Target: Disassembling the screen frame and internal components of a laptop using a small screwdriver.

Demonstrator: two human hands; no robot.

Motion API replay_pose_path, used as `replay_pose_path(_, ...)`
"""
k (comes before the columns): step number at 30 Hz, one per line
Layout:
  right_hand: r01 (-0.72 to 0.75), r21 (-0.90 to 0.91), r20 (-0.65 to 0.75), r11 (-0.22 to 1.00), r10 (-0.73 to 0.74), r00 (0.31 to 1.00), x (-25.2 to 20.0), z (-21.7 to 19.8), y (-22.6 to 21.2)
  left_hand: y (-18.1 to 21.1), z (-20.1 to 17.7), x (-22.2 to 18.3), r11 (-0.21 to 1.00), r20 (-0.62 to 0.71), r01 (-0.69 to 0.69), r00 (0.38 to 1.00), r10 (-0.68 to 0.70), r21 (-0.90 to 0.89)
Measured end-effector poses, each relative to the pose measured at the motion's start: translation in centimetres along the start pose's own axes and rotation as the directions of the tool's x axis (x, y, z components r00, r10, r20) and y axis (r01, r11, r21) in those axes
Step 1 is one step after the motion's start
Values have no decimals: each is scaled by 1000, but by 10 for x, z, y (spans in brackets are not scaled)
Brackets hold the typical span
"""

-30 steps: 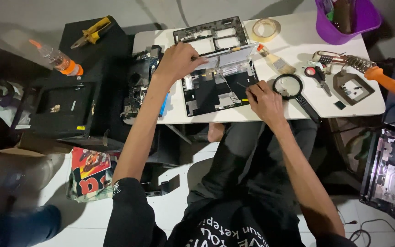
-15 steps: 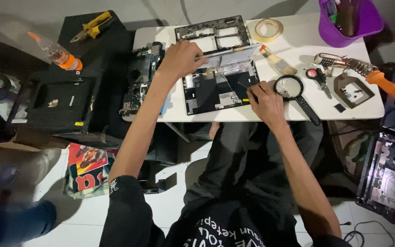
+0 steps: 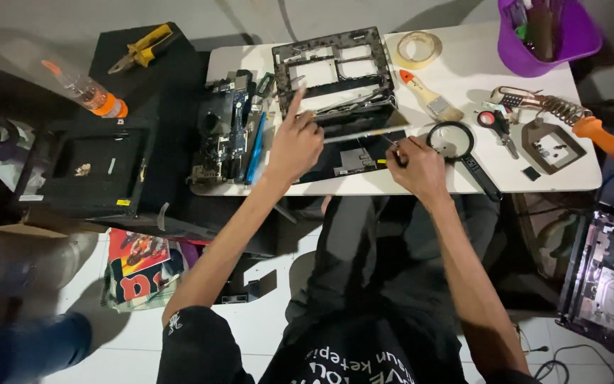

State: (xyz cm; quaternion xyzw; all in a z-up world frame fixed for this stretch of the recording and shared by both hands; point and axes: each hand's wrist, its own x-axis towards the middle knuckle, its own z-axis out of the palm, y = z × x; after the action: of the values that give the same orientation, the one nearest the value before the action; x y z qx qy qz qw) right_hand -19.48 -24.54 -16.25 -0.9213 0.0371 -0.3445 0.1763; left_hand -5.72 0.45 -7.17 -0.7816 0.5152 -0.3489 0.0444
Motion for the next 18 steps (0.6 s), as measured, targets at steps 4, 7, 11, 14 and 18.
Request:
replay_pose_path(4, -1, 93, 41, 996, -3, 999, -2, -6, 7, 14, 35, -23, 997, -144, 39, 989, -47, -62)
replay_pose_path(7, 16, 167, -92, 986, 0, 996, -2, -9, 2, 16, 50, -38, 982, -158, 105, 979, -130, -157)
replay_pose_path(11, -53, 353, -135, 934, 106, 985, 9, -17, -10, 24, 66, -52, 963, -199, 144, 961, -191, -228)
replay_pose_path(14, -16, 417, -171, 909, 95, 981, 8, -13, -6, 31, 67, -58, 920, -196, 210, 938, -285, -330)
replay_pose_path(18, 114, 349, -226, 930, -35, 974, 20, -27, -22, 30, 52, -50, 857, -213, 262, 898, -385, -443)
